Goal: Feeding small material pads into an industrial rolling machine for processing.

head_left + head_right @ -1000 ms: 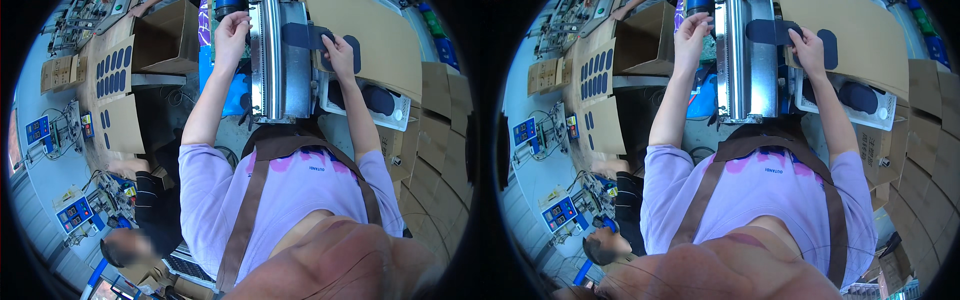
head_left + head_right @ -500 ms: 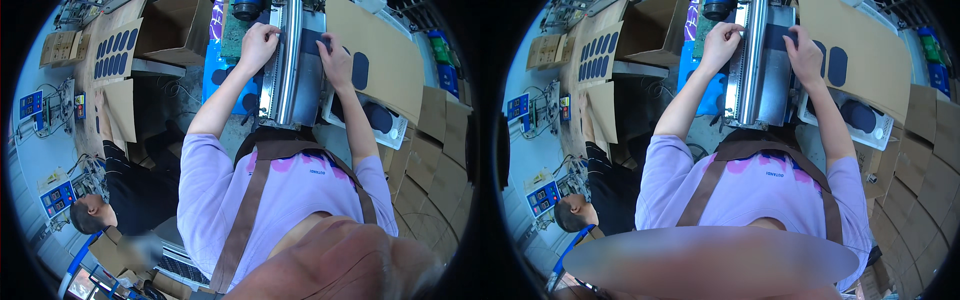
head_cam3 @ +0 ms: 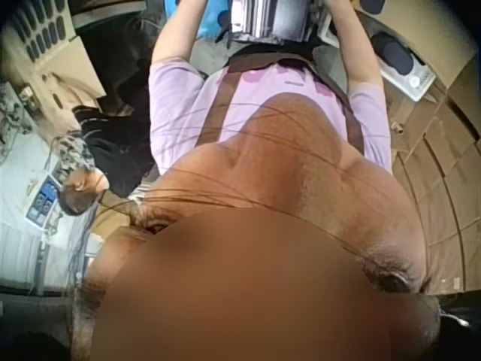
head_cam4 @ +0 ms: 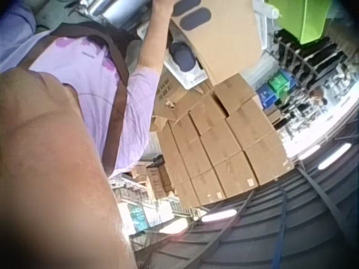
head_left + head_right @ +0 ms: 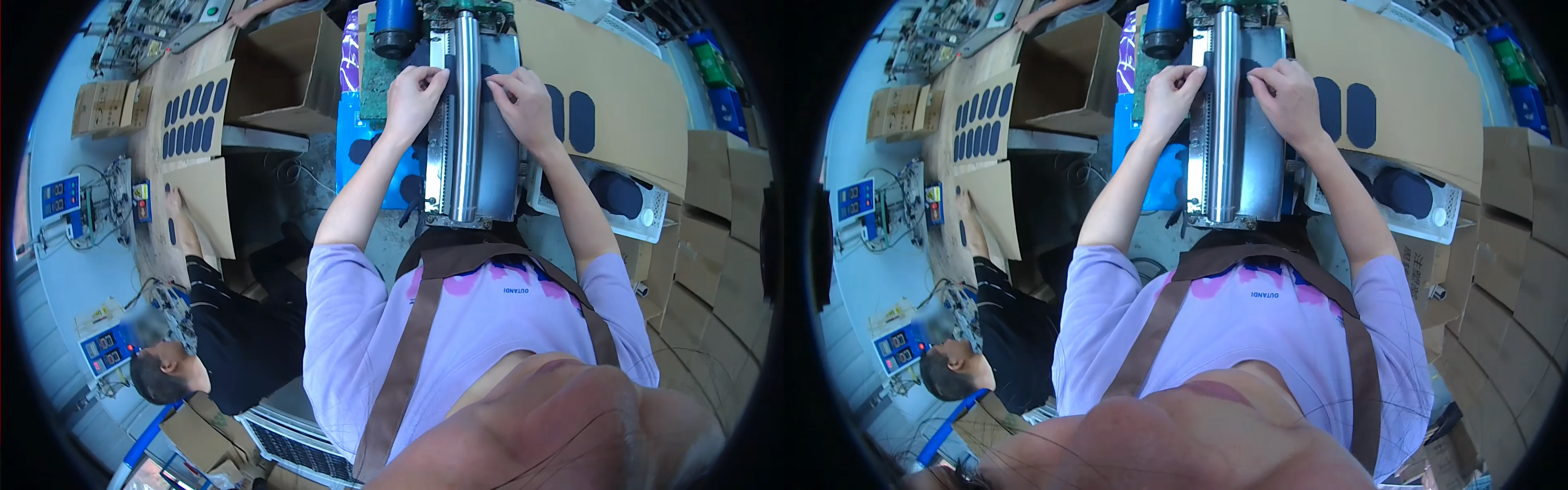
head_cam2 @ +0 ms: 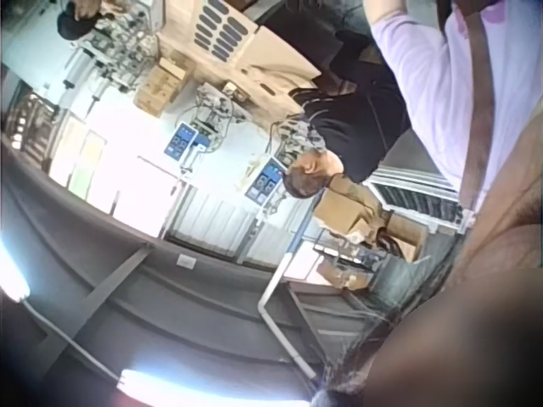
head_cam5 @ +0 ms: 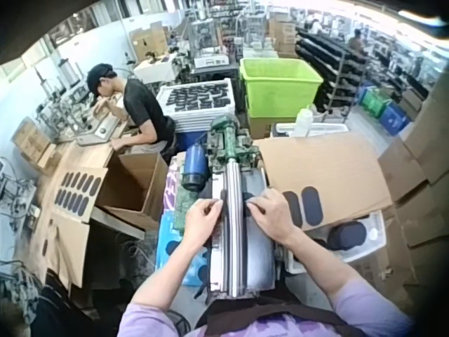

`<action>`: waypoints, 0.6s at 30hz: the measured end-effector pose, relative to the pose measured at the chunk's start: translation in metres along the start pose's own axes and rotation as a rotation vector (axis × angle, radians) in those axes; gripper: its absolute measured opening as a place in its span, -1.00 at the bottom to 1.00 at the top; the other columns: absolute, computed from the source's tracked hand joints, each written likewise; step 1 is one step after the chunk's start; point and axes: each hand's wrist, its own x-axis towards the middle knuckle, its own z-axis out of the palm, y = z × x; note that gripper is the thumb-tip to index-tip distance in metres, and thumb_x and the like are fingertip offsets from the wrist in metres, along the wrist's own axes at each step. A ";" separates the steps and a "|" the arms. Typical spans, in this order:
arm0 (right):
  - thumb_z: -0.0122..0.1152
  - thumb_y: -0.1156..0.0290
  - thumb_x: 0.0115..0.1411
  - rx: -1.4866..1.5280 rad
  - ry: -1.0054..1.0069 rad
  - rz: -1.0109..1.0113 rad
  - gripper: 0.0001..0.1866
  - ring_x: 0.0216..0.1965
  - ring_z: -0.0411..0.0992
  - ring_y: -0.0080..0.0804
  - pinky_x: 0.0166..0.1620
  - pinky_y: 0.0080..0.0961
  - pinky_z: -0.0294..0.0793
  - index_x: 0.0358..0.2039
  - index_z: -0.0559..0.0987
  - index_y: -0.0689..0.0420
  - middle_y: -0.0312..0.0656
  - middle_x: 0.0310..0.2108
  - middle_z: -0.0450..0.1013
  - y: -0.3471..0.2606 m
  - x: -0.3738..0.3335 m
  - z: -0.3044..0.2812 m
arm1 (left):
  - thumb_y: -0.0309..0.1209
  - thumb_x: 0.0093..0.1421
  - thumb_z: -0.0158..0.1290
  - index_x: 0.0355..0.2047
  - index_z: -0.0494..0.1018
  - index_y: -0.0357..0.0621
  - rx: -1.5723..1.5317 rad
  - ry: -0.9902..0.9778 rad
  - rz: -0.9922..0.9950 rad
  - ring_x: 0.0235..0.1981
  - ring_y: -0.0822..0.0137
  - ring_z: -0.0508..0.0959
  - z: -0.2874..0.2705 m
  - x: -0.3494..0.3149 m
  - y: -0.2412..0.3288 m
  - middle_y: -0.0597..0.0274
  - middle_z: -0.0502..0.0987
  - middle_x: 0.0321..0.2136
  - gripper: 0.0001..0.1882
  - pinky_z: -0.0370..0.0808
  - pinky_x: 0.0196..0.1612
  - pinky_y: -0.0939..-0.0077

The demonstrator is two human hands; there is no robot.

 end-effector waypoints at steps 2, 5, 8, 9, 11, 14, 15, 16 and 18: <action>0.24 0.46 0.18 0.015 0.021 0.023 -0.90 -0.48 0.30 -0.43 -0.35 -0.50 0.32 -0.35 0.66 0.19 -0.29 -0.52 0.38 0.000 0.001 -0.005 | -0.32 0.21 0.14 -0.31 0.63 -0.34 -0.003 -0.011 0.008 -0.54 0.37 0.44 0.000 0.003 0.006 0.19 0.53 -0.49 -0.73 0.42 -0.41 0.51; 0.23 0.49 0.18 0.084 0.025 0.060 -0.90 -0.49 0.25 -0.45 -0.38 -0.55 0.26 -0.31 0.66 0.20 -0.28 -0.50 0.36 0.001 -0.001 -0.012 | -0.34 0.20 0.16 -0.30 0.63 -0.35 -0.024 -0.001 -0.022 -0.56 0.41 0.42 0.000 0.006 0.013 0.20 0.55 -0.50 -0.74 0.40 -0.43 0.55; 0.22 0.50 0.19 0.103 0.060 0.040 -0.90 -0.49 0.25 -0.46 -0.38 -0.56 0.26 -0.31 0.66 0.21 -0.29 -0.50 0.36 0.005 -0.005 -0.018 | -0.37 0.19 0.17 -0.30 0.62 -0.35 -0.043 0.039 0.020 -0.57 0.42 0.40 -0.001 0.007 0.017 0.21 0.56 -0.52 -0.76 0.39 -0.44 0.56; 0.22 0.51 0.19 0.113 0.070 0.024 -0.89 -0.49 0.24 -0.47 -0.38 -0.56 0.26 -0.31 0.66 0.22 -0.29 -0.50 0.36 0.006 -0.005 -0.020 | -0.38 0.18 0.18 -0.30 0.62 -0.35 -0.056 0.065 0.036 -0.58 0.43 0.40 -0.001 0.007 0.019 0.22 0.56 -0.52 -0.77 0.39 -0.45 0.57; 0.21 0.51 0.19 0.122 0.089 0.013 -0.89 -0.49 0.24 -0.47 -0.38 -0.56 0.26 -0.31 0.66 0.22 -0.29 -0.50 0.37 0.006 -0.008 -0.025 | -0.39 0.18 0.18 -0.30 0.62 -0.35 -0.067 0.084 0.058 -0.59 0.43 0.39 -0.003 0.008 0.024 0.23 0.56 -0.53 -0.78 0.38 -0.46 0.57; 0.22 0.52 0.18 0.190 0.090 0.051 -0.91 -0.50 0.26 -0.47 -0.38 -0.54 0.28 -0.35 0.66 0.20 -0.30 -0.53 0.39 -0.001 -0.012 -0.037 | -0.40 0.18 0.18 -0.31 0.62 -0.34 -0.062 0.112 0.039 -0.55 0.44 0.40 -0.008 0.008 0.031 0.25 0.54 -0.52 -0.80 0.39 -0.43 0.57; 0.22 0.53 0.18 0.214 0.090 0.062 -0.92 -0.50 0.26 -0.46 -0.38 -0.54 0.28 -0.36 0.66 0.19 -0.30 -0.53 0.39 -0.003 -0.014 -0.042 | -0.41 0.18 0.18 -0.32 0.61 -0.34 -0.061 0.122 0.032 -0.53 0.45 0.40 -0.010 0.007 0.033 0.25 0.53 -0.52 -0.80 0.39 -0.42 0.58; 0.22 0.53 0.18 0.213 0.098 0.065 -0.92 -0.50 0.26 -0.46 -0.38 -0.54 0.28 -0.36 0.66 0.19 -0.30 -0.53 0.39 -0.007 -0.016 -0.048 | -0.41 0.18 0.18 -0.32 0.61 -0.34 -0.058 0.118 0.038 -0.53 0.45 0.40 -0.013 0.007 0.036 0.25 0.53 -0.52 -0.80 0.39 -0.42 0.58; 0.17 0.51 0.24 0.338 0.003 0.174 -0.88 -0.47 0.29 -0.50 -0.38 -0.57 0.29 -0.30 0.67 0.20 -0.31 -0.50 0.43 -0.018 -0.019 -0.063 | -0.42 0.17 0.19 -0.32 0.61 -0.31 0.006 0.159 0.058 -0.47 0.42 0.41 -0.020 0.007 0.038 0.23 0.52 -0.45 -0.83 0.40 -0.37 0.56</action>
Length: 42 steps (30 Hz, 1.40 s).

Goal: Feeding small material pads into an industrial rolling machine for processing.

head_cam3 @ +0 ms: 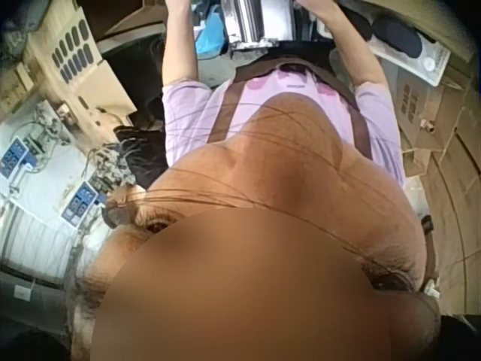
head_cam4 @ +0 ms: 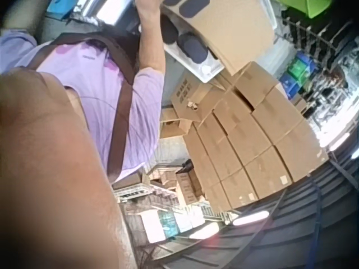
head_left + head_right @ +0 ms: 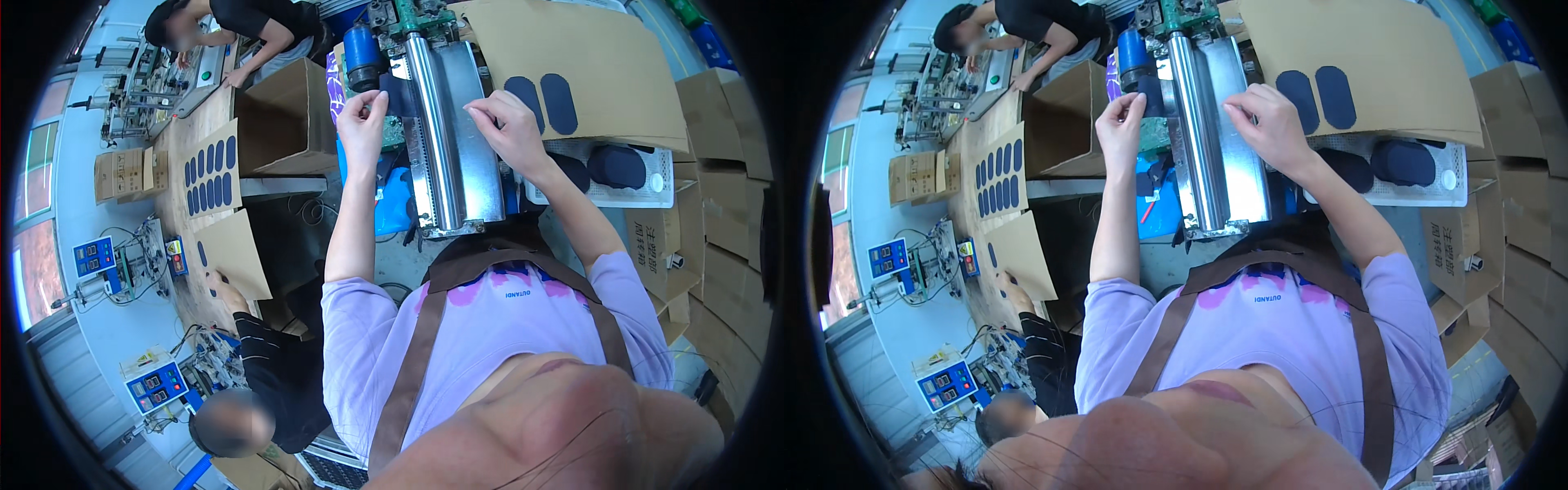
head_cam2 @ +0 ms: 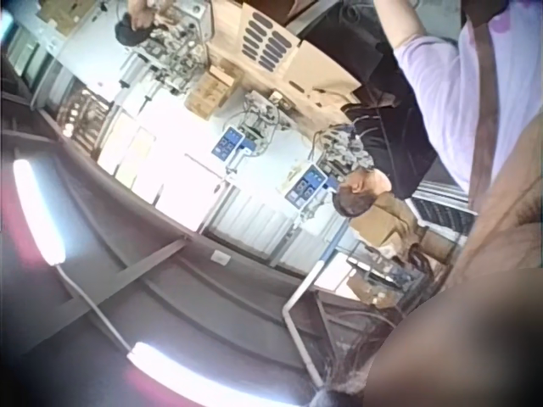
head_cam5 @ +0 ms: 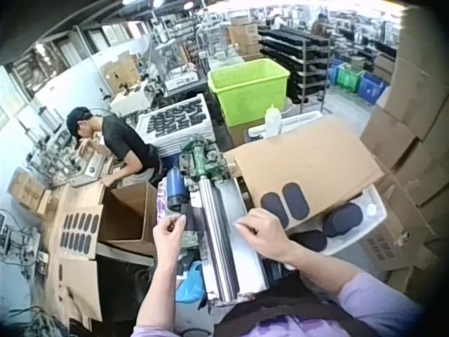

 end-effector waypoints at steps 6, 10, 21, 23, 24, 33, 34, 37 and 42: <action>0.00 0.33 0.39 0.597 -0.248 0.380 -0.71 -0.29 0.40 -0.47 -0.23 -0.58 0.37 -0.02 0.57 0.19 -0.23 -0.27 0.51 -0.006 -0.010 -0.018 | -0.46 0.14 0.21 -0.31 0.60 -0.22 0.142 0.097 0.324 -0.31 0.34 0.40 0.006 -0.014 0.030 0.17 0.46 -0.25 -0.88 0.40 -0.25 0.52; -0.10 0.20 0.44 1.276 -0.234 0.618 -0.60 -0.16 0.43 -0.41 -0.07 -0.51 0.39 0.10 0.48 0.20 -0.15 -0.11 0.50 0.001 -0.011 -0.022 | -0.49 0.06 0.25 -0.34 0.60 -0.14 0.199 0.015 0.609 -0.22 0.25 0.38 0.033 -0.030 0.069 0.13 0.39 -0.10 -0.87 0.38 -0.20 0.46; -0.24 0.01 0.46 1.783 0.009 0.491 -0.40 0.13 0.39 -0.22 0.24 -0.26 0.29 0.29 0.25 0.21 -0.03 0.11 0.40 0.101 -0.011 -0.086 | -0.52 0.01 0.23 -0.17 0.56 -0.14 0.300 -0.424 1.212 -0.22 0.22 0.40 0.102 -0.050 0.101 0.12 0.38 0.00 -0.69 0.38 -0.18 0.42; -0.22 -0.03 0.45 1.538 0.165 0.525 -0.36 0.15 0.39 -0.24 0.23 -0.26 0.33 0.31 0.23 0.22 -0.01 0.14 0.39 0.133 -0.013 -0.112 | -0.52 0.02 0.22 -0.16 0.55 -0.15 0.283 -0.467 1.230 -0.22 0.23 0.40 0.102 -0.052 0.105 0.11 0.38 0.01 -0.68 0.38 -0.18 0.41; -0.20 -0.02 0.45 1.396 0.238 0.558 -0.36 0.13 0.41 -0.28 0.20 -0.31 0.37 0.30 0.25 0.23 -0.02 0.14 0.40 0.147 -0.014 -0.124 | -0.52 0.03 0.22 -0.15 0.55 -0.16 0.286 -0.459 1.214 -0.21 0.23 0.40 0.101 -0.052 0.105 0.11 0.38 0.02 -0.68 0.38 -0.17 0.41; -0.07 -0.03 0.40 0.904 0.372 0.941 -0.35 0.15 0.39 -0.38 0.17 -0.51 0.38 0.29 0.32 0.20 -0.12 0.17 0.41 0.201 0.009 -0.166 | -0.54 0.04 0.19 -0.12 0.54 -0.19 0.346 -0.386 1.089 -0.18 0.22 0.42 0.092 -0.048 0.095 0.07 0.38 0.05 -0.67 0.40 -0.11 0.38; -0.06 -0.02 0.40 0.763 0.352 0.865 -0.36 0.15 0.39 -0.39 0.17 -0.53 0.38 0.29 0.32 0.21 -0.12 0.17 0.41 0.225 0.003 -0.167 | -0.54 0.04 0.19 -0.12 0.54 -0.19 0.347 -0.386 1.085 -0.19 0.22 0.43 0.091 -0.048 0.095 0.06 0.38 0.05 -0.67 0.40 -0.11 0.38; -0.04 0.03 0.40 0.344 0.288 0.628 -0.38 0.16 0.38 -0.40 0.15 -0.58 0.37 0.28 0.33 0.24 -0.13 0.17 0.41 0.284 -0.022 -0.170 | -0.54 0.04 0.19 -0.12 0.53 -0.19 0.345 -0.390 1.074 -0.20 0.21 0.43 0.086 -0.046 0.093 0.05 0.39 0.05 -0.66 0.41 -0.10 0.37; 0.02 0.10 0.38 -0.015 0.322 0.488 -0.48 0.04 0.46 -0.37 0.05 -0.55 0.44 0.14 0.45 0.26 -0.10 0.05 0.49 0.255 -0.027 -0.155 | -0.54 0.05 0.19 -0.13 0.52 -0.21 0.328 -0.410 1.018 -0.20 0.21 0.44 0.072 -0.048 0.083 0.04 0.39 0.05 -0.68 0.41 -0.11 0.37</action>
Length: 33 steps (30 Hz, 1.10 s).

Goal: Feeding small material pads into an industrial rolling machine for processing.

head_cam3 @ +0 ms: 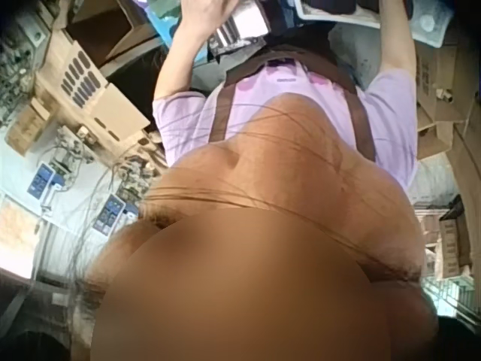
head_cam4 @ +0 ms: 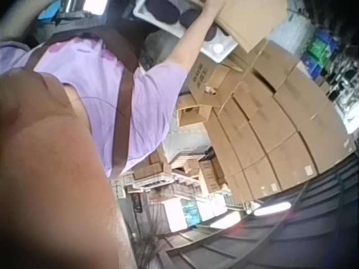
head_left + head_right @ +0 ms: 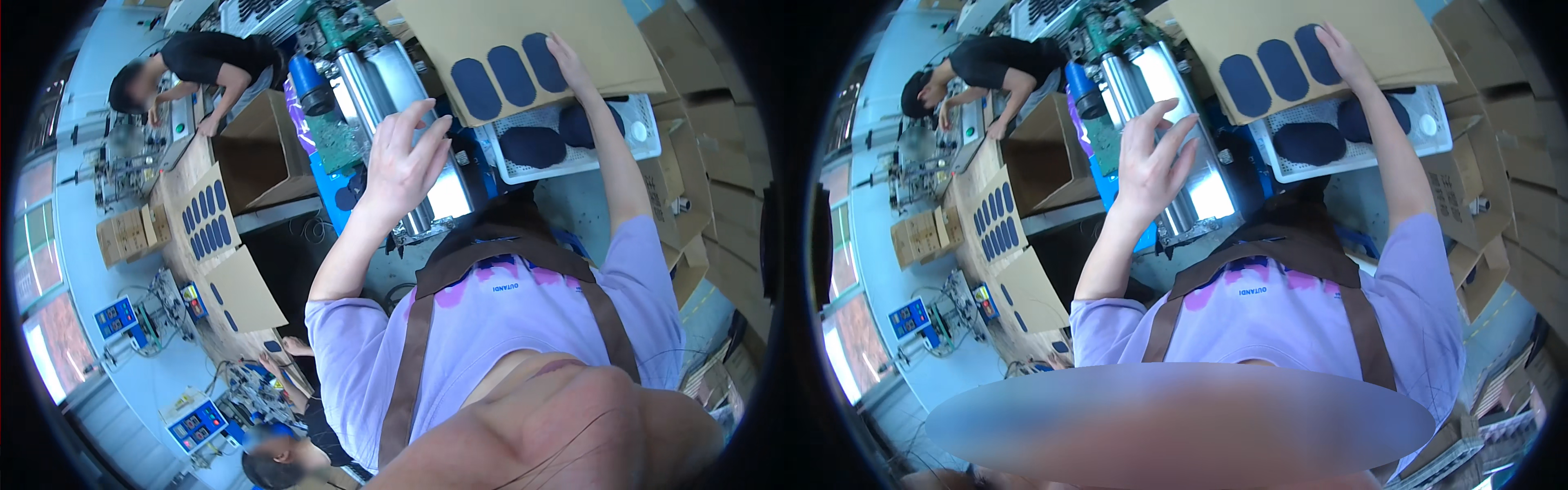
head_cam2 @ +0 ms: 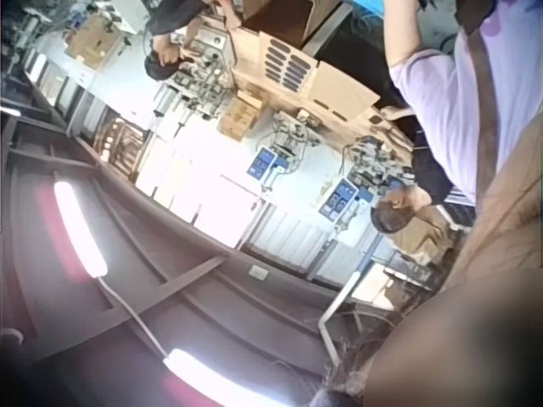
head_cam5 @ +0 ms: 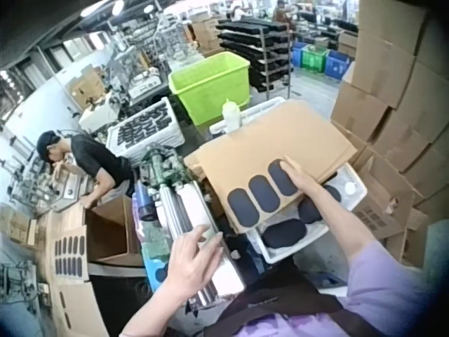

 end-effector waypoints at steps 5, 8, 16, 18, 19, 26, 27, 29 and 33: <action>0.12 0.25 0.34 -0.110 -0.081 -0.002 -0.63 -0.26 0.48 -0.47 -0.18 -0.66 0.42 0.03 0.55 0.23 -0.23 -0.21 0.58 -0.086 -0.074 -0.006 | -0.54 0.06 0.18 -0.15 0.51 -0.22 0.009 0.042 -0.044 -0.22 0.20 0.44 -0.011 -0.021 -0.002 0.05 0.40 0.02 -0.70 0.40 -0.12 0.37; 0.18 0.34 0.24 -0.208 -0.334 0.020 -0.76 -0.39 0.53 -0.28 -0.24 -0.46 0.48 -0.16 0.61 0.18 -0.24 -0.37 0.60 -0.091 -0.129 -0.009 | -0.54 0.07 0.17 -0.15 0.51 -0.22 -0.011 0.055 -0.065 -0.24 0.21 0.43 -0.014 -0.025 -0.002 0.07 0.41 -0.03 -0.70 0.40 -0.12 0.37; 0.25 0.51 0.08 -0.459 -0.514 -0.147 -0.89 -0.47 0.41 -0.32 -0.33 -0.49 0.40 -0.33 0.58 0.18 -0.24 -0.39 0.46 -0.012 -0.174 0.028 | -0.54 0.07 0.17 -0.16 0.51 -0.22 -0.061 0.078 -0.098 -0.28 0.23 0.42 -0.013 -0.039 0.003 0.14 0.42 -0.20 -0.72 0.39 -0.15 0.37; 0.25 0.52 0.08 -0.494 -0.488 -0.241 -0.89 -0.48 0.39 -0.31 -0.34 -0.48 0.39 -0.34 0.57 0.19 -0.23 -0.41 0.43 -0.005 -0.176 0.027 | -0.53 0.07 0.17 -0.17 0.51 -0.22 -0.082 0.078 -0.097 -0.28 0.23 0.42 -0.014 -0.040 0.004 0.15 0.42 -0.23 -0.73 0.40 -0.16 0.38; 0.25 0.53 0.07 -0.510 -0.475 -0.289 -0.89 -0.49 0.38 -0.31 -0.34 -0.47 0.39 -0.35 0.57 0.19 -0.23 -0.41 0.42 -0.002 -0.177 0.027 | -0.53 0.07 0.17 -0.18 0.51 -0.22 -0.092 0.078 -0.097 -0.29 0.23 0.43 -0.015 -0.040 0.004 0.16 0.43 -0.24 -0.74 0.40 -0.17 0.38; 0.25 0.52 0.05 -0.462 -0.551 -0.275 -0.89 -0.44 0.42 -0.23 -0.31 -0.42 0.43 -0.36 0.57 0.17 -0.21 -0.40 0.43 -0.016 -0.190 0.030 | -0.53 0.09 0.17 -0.19 0.56 -0.19 -0.092 0.129 -0.174 -0.29 0.28 0.48 -0.023 -0.062 0.002 0.19 0.48 -0.28 -0.77 0.45 -0.21 0.44; 0.25 0.52 0.04 -0.480 -0.539 -0.284 -0.88 -0.45 0.41 -0.24 -0.31 -0.43 0.43 -0.36 0.56 0.17 -0.21 -0.41 0.43 -0.016 -0.193 0.030 | -0.52 0.10 0.17 -0.20 0.57 -0.19 -0.101 0.124 -0.180 -0.29 0.28 0.48 -0.023 -0.064 0.002 0.20 0.48 -0.28 -0.77 0.46 -0.21 0.45; 0.25 0.53 0.04 -0.512 -0.514 -0.303 -0.88 -0.46 0.40 -0.26 -0.32 -0.45 0.42 -0.35 0.56 0.17 -0.20 -0.42 0.42 -0.012 -0.198 0.029 | -0.51 0.10 0.18 -0.21 0.57 -0.20 -0.119 0.112 -0.191 -0.29 0.28 0.49 -0.022 -0.067 0.002 0.20 0.49 -0.27 -0.79 0.46 -0.21 0.46; 0.24 0.55 0.04 -0.539 -0.492 -0.312 -0.87 -0.47 0.37 -0.32 -0.34 -0.48 0.40 -0.34 0.56 0.18 -0.22 -0.44 0.41 -0.018 -0.207 0.015 | -0.48 0.10 0.18 -0.22 0.57 -0.22 -0.158 0.138 -0.260 -0.31 0.27 0.50 -0.020 -0.080 0.009 0.20 0.51 -0.27 -0.79 0.47 -0.22 0.46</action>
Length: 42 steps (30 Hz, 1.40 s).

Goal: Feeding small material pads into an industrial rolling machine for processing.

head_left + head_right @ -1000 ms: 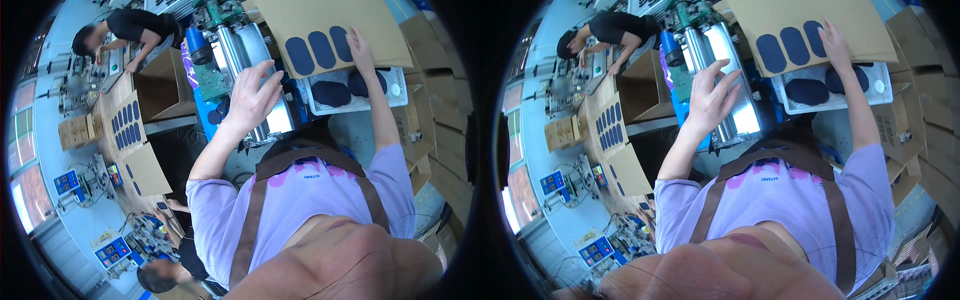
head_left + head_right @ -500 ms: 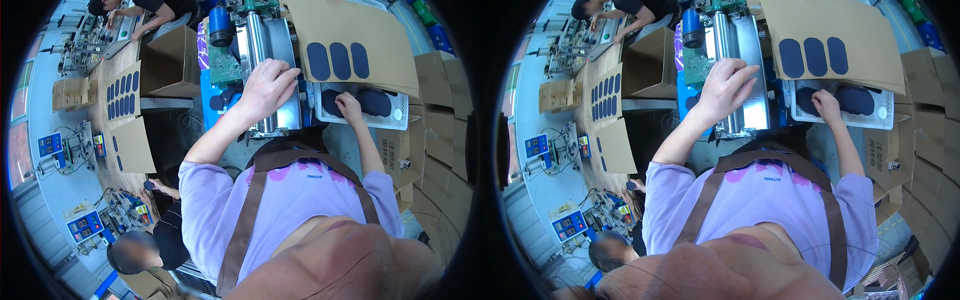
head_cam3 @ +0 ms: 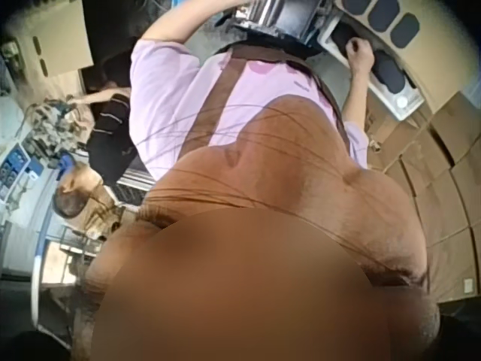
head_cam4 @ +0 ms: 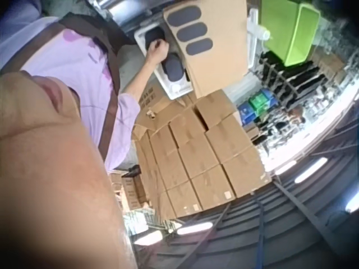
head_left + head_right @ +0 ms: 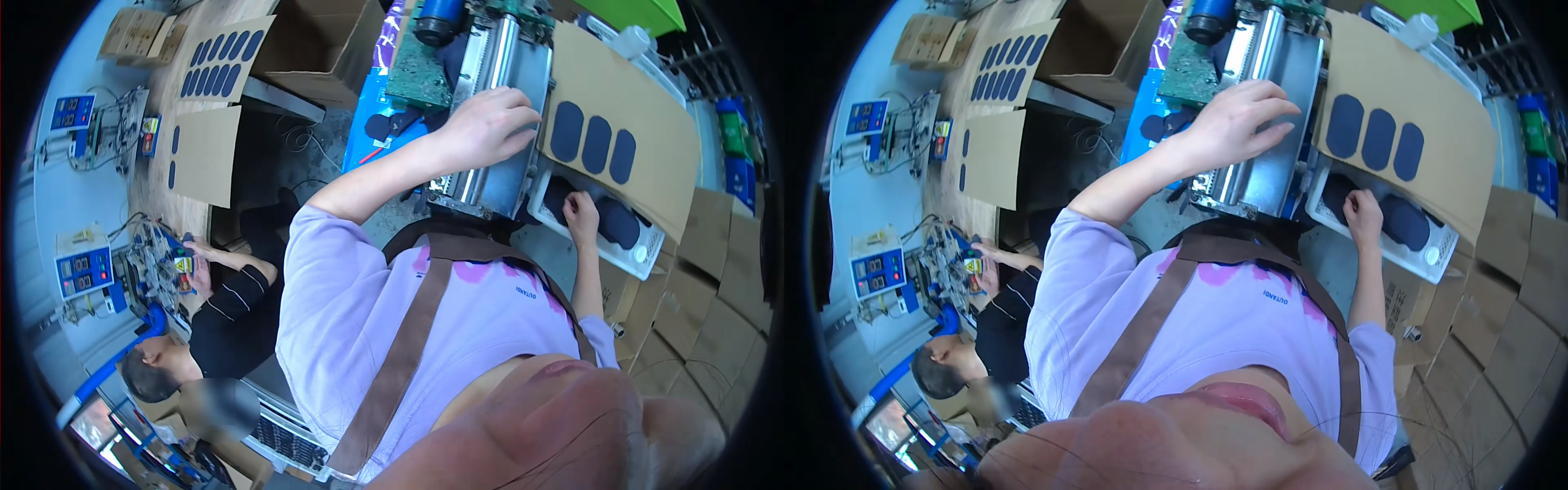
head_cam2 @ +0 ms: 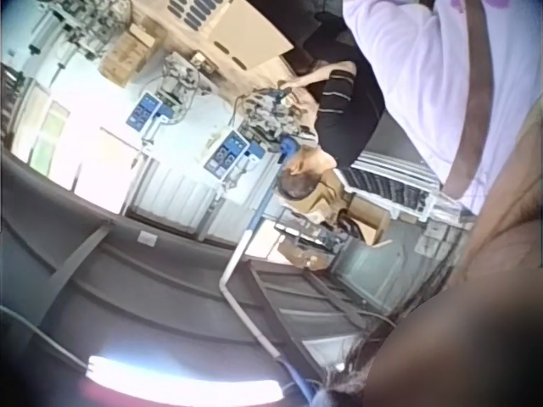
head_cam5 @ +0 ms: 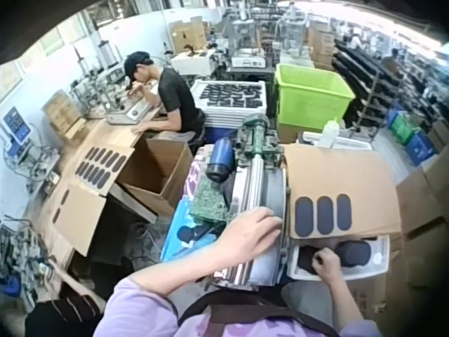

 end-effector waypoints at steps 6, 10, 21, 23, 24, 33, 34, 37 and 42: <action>0.24 0.59 0.07 0.160 0.165 0.085 -0.87 -0.47 0.33 -0.44 -0.33 -0.55 0.37 -0.32 0.56 0.19 -0.26 -0.43 0.41 -0.032 -0.015 -0.040 | -0.34 0.13 0.18 -0.25 0.59 -0.21 -0.197 -0.010 -0.157 -0.34 0.17 0.54 -0.009 -0.003 0.006 0.17 0.54 -0.32 -0.77 0.50 -0.24 0.40; 0.24 0.60 0.09 0.246 0.319 0.037 -0.86 -0.44 0.32 -0.47 -0.30 -0.57 0.36 -0.30 0.57 0.20 -0.27 -0.41 0.42 -0.087 0.006 -0.073 | -0.18 0.17 0.16 -0.28 0.61 -0.22 -0.276 -0.017 -0.181 -0.42 0.10 0.56 0.007 0.005 0.008 0.15 0.59 -0.39 -0.67 0.51 -0.30 0.35; 0.28 0.58 0.09 0.066 0.488 -0.464 -0.81 -0.28 0.43 -0.32 -0.14 -0.41 0.44 -0.24 0.58 0.23 -0.17 -0.25 0.50 -0.194 0.073 -0.085 | -0.27 0.33 0.02 -0.19 0.57 -0.41 -0.613 -0.376 -0.328 -0.39 0.29 0.62 0.016 0.032 0.013 0.10 0.64 -0.33 -0.64 0.54 -0.31 0.50; 0.26 0.54 0.14 0.013 0.517 -0.489 -0.83 -0.24 0.45 -0.29 -0.11 -0.37 0.45 -0.22 0.58 0.24 -0.15 -0.24 0.51 -0.199 0.085 -0.079 | -0.29 0.34 0.01 -0.18 0.57 -0.42 -0.640 -0.338 -0.303 -0.38 0.31 0.62 0.023 0.031 0.003 0.11 0.64 -0.33 -0.65 0.55 -0.31 0.52; 0.23 0.51 0.18 0.362 0.487 -0.327 -0.83 -0.25 0.45 -0.31 -0.12 -0.39 0.45 -0.20 0.58 0.24 -0.15 -0.25 0.51 -0.200 0.093 -0.073 | -0.31 0.34 0.01 -0.16 0.56 -0.42 -0.714 -0.299 -0.352 -0.37 0.31 0.63 0.026 0.030 -0.001 0.11 0.64 -0.32 -0.66 0.56 -0.29 0.53; 0.05 0.26 0.39 1.720 -0.003 0.552 -0.68 -0.40 0.43 -0.51 -0.25 -0.59 0.45 -0.09 0.55 0.28 -0.25 -0.33 0.51 -0.164 0.106 -0.054 | -0.36 0.36 0.01 -0.04 0.53 -0.34 -1.100 -0.176 -0.613 -0.30 0.29 0.64 0.018 0.038 -0.019 0.08 0.63 -0.28 -0.69 0.62 -0.19 0.54; 0.05 0.25 0.39 1.614 0.071 0.500 -0.68 -0.43 0.40 -0.55 -0.29 -0.63 0.43 -0.11 0.56 0.28 -0.27 -0.35 0.50 -0.166 0.112 -0.053 | -0.35 0.36 0.02 -0.01 0.53 -0.30 -1.092 -0.169 -0.629 -0.32 0.32 0.63 0.015 0.040 -0.020 0.08 0.62 -0.28 -0.69 0.61 -0.23 0.56; 0.06 0.23 0.38 1.289 0.285 0.372 -0.67 -0.53 0.33 -0.65 -0.39 -0.73 0.36 -0.18 0.58 0.27 -0.35 -0.42 0.48 -0.160 0.135 -0.049 | -0.35 0.36 0.02 0.01 0.52 -0.25 -0.769 -0.110 -0.647 -0.39 0.42 0.57 -0.001 0.053 -0.022 0.17 0.58 -0.35 -0.69 0.58 -0.29 0.62; 0.07 0.21 0.38 0.861 0.179 0.330 -0.66 -0.58 0.26 -0.67 -0.44 -0.72 0.29 -0.32 0.59 0.25 -0.39 -0.55 0.40 -0.137 0.164 -0.033 | -0.44 0.27 0.04 -0.09 0.56 -0.25 -0.601 0.312 -0.654 -0.54 0.54 0.40 -0.010 0.040 -0.070 0.31 0.40 -0.46 -0.75 0.38 -0.46 0.70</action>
